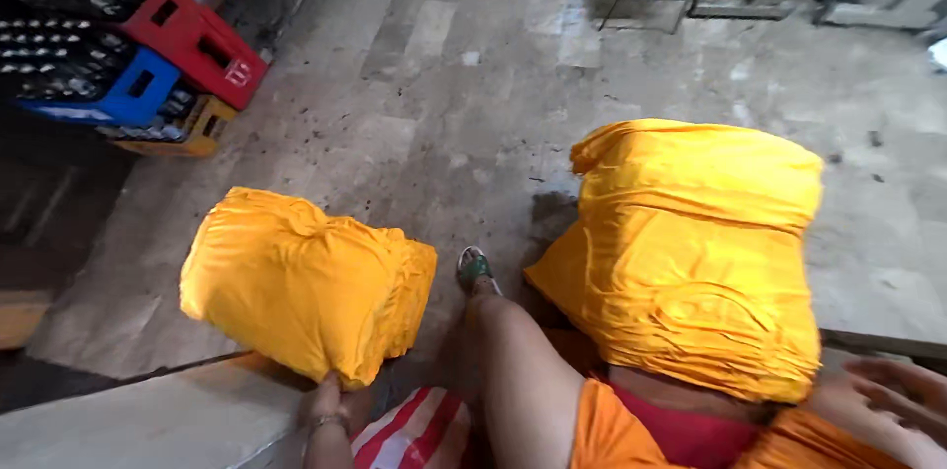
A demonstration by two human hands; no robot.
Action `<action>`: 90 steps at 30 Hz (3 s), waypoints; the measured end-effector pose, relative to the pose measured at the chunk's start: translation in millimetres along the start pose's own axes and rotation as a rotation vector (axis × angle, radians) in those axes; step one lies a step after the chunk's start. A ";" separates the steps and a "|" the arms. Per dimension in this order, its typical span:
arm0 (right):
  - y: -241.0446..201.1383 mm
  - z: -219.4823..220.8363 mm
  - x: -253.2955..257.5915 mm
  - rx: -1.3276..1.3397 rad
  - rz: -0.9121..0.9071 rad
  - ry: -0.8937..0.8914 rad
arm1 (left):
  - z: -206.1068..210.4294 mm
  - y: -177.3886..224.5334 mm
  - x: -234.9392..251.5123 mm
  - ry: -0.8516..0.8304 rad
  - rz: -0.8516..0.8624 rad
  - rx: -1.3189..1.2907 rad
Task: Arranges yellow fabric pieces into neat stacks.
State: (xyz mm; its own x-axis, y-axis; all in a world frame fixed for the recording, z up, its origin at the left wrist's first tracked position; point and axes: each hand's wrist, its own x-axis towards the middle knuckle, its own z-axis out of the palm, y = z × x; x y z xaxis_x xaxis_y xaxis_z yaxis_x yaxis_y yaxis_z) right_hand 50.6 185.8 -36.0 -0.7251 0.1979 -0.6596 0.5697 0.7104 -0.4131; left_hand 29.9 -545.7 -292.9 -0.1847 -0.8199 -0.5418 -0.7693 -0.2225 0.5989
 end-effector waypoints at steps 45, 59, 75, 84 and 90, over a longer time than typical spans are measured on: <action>-77.8 93.4 39.3 1.193 -0.025 -0.275 | 170.7 127.7 -502.2 -1.229 1.559 1.393; -80.1 90.7 35.6 1.390 -0.067 -0.373 | 169.7 125.8 -498.1 -1.171 1.569 1.476; -57.9 103.0 35.8 1.145 -0.068 -0.132 | 159.3 139.7 -515.4 -1.016 1.535 1.323; -81.6 106.9 41.9 1.576 -0.027 -0.578 | 167.7 115.6 -488.3 -1.072 1.640 1.418; -49.7 134.1 51.9 0.969 0.017 -0.191 | 171.3 139.1 -506.3 -1.017 1.703 1.306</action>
State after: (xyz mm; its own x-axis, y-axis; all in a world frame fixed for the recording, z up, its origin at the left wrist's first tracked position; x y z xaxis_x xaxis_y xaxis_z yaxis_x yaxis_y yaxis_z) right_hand 36.5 70.2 -133.9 -0.6876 0.0300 -0.7255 0.7119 -0.1685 -0.6817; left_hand -88.3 -71.1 -36.3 -0.6305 0.6581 -0.4116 0.5682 0.7525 0.3329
